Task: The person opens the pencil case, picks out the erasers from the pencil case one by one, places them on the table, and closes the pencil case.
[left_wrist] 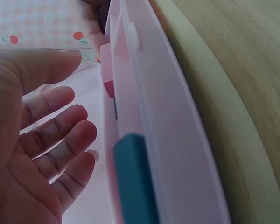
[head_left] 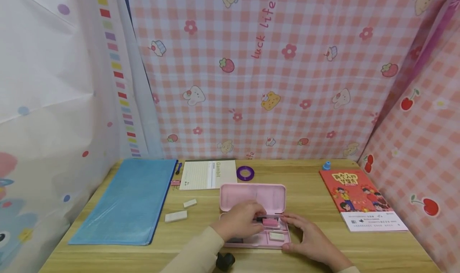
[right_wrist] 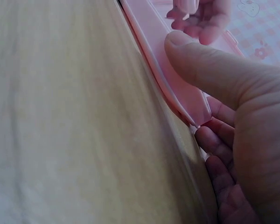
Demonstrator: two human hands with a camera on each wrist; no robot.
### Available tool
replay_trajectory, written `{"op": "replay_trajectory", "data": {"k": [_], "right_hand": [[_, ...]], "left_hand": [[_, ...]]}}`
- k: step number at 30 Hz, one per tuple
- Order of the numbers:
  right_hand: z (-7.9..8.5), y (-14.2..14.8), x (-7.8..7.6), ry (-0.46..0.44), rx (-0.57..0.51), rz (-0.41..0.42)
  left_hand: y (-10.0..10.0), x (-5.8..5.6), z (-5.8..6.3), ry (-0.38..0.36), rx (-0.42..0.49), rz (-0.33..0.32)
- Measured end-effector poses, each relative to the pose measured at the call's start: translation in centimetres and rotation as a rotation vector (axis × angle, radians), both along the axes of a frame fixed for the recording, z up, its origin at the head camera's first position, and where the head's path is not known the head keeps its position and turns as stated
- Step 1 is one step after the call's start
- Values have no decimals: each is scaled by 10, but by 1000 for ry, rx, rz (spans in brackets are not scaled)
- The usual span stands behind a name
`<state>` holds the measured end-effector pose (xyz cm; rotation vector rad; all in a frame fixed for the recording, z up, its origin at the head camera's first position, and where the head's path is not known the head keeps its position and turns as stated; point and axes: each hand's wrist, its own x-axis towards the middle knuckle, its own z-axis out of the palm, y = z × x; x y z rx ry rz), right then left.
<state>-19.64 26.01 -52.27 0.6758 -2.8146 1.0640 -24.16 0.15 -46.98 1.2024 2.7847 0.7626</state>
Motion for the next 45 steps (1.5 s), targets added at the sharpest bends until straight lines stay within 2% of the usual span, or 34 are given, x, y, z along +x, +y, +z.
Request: {"op": "replay_trajectory", "data": {"k": [10,18,32,40,45], "right_hand": [[3,-2,0,1,6,8],[4,-2,0,18,7,3],[2,-1,1,7,9,6],[4,-2,2,16,2,12],[4,-1,2,13,5,8]], "left_hand": [[10,-4,-7,-37,-78,41],[16,-6,-9,23,-108,40],[22,-3,-13,137,-104,29],[22,-1,-11,138,-103,32],[21,-1,-10,96,-81,30]]}}
